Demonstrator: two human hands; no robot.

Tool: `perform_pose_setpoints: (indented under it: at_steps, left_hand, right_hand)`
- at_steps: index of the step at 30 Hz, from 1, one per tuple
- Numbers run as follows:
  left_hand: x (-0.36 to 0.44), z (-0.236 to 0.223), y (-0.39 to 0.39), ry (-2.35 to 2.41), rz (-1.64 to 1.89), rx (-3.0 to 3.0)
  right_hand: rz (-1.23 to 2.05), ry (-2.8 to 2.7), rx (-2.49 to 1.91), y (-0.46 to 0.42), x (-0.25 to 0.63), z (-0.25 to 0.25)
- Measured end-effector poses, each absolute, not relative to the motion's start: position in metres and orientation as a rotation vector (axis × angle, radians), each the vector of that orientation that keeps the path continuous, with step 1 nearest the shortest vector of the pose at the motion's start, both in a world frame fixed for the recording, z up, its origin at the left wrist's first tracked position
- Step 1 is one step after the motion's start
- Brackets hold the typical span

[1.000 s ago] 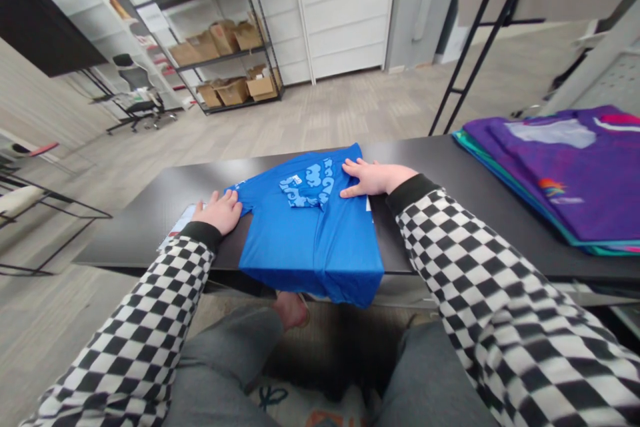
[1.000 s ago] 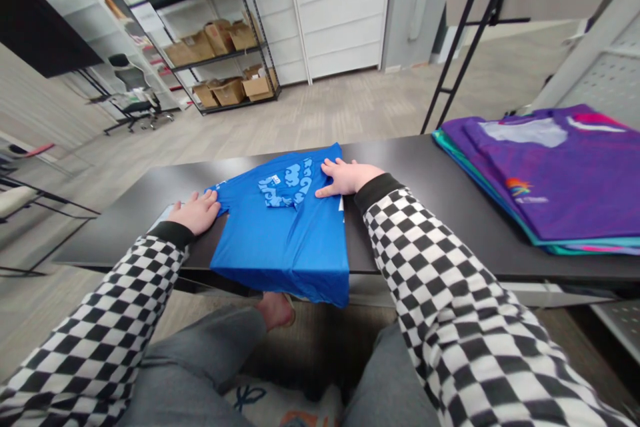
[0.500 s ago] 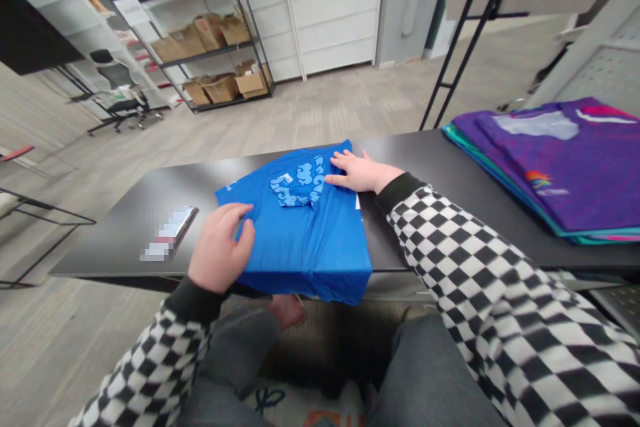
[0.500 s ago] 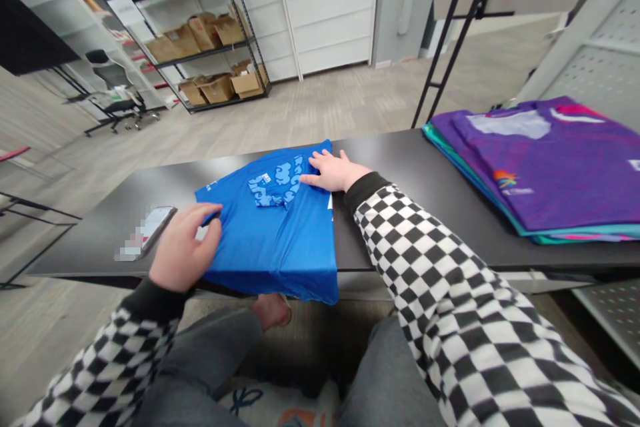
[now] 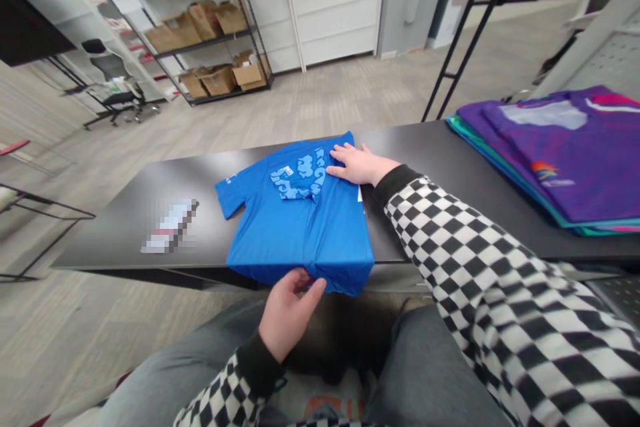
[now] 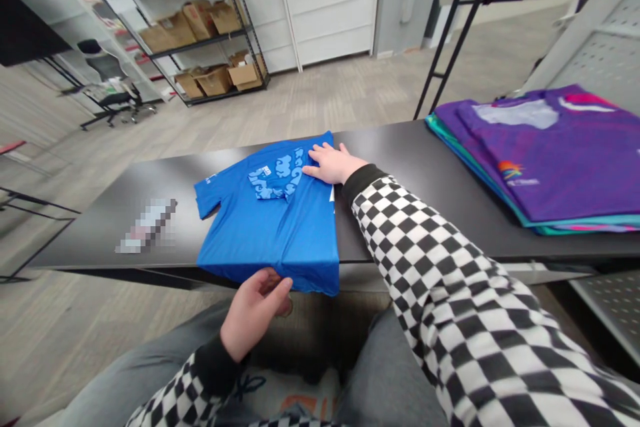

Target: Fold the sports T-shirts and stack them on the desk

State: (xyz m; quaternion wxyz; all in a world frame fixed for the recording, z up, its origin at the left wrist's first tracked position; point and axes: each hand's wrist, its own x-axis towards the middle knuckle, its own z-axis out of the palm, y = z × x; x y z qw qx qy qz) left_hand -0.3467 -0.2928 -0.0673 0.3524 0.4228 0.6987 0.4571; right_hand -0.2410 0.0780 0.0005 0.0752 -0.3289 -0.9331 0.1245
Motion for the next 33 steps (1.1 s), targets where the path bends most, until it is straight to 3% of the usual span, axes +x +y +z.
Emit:
perform_pose_setpoints:
  at_steps: [12, 18, 23, 29, 33]
  left_hand:
    - [-0.323, -0.056, -0.294, 1.168, 1.336, 0.669]
    - [-0.313, -0.045, -0.277, 0.872, 1.200, 0.479]
    - [-0.317, -0.047, -0.272, 1.067, 1.141, 0.766]
    - [-0.331, -0.030, -0.272, 1.319, 1.077, 1.692]
    - [-0.337, -0.037, -0.277, 1.311, 1.093, 1.701]
  right_hand:
    - [0.382, -2.786, -0.962, 0.087, -0.243, -0.008]
    - [0.390, -2.791, -0.955, 0.086, -0.242, -0.006]
    - [0.386, -2.789, -0.937, 0.088, -0.242, -0.008]
    - [0.394, -2.767, -0.938, 0.088, -0.243, -0.009]
    - [0.394, -2.768, -0.943, 0.089, -0.243, -0.009]
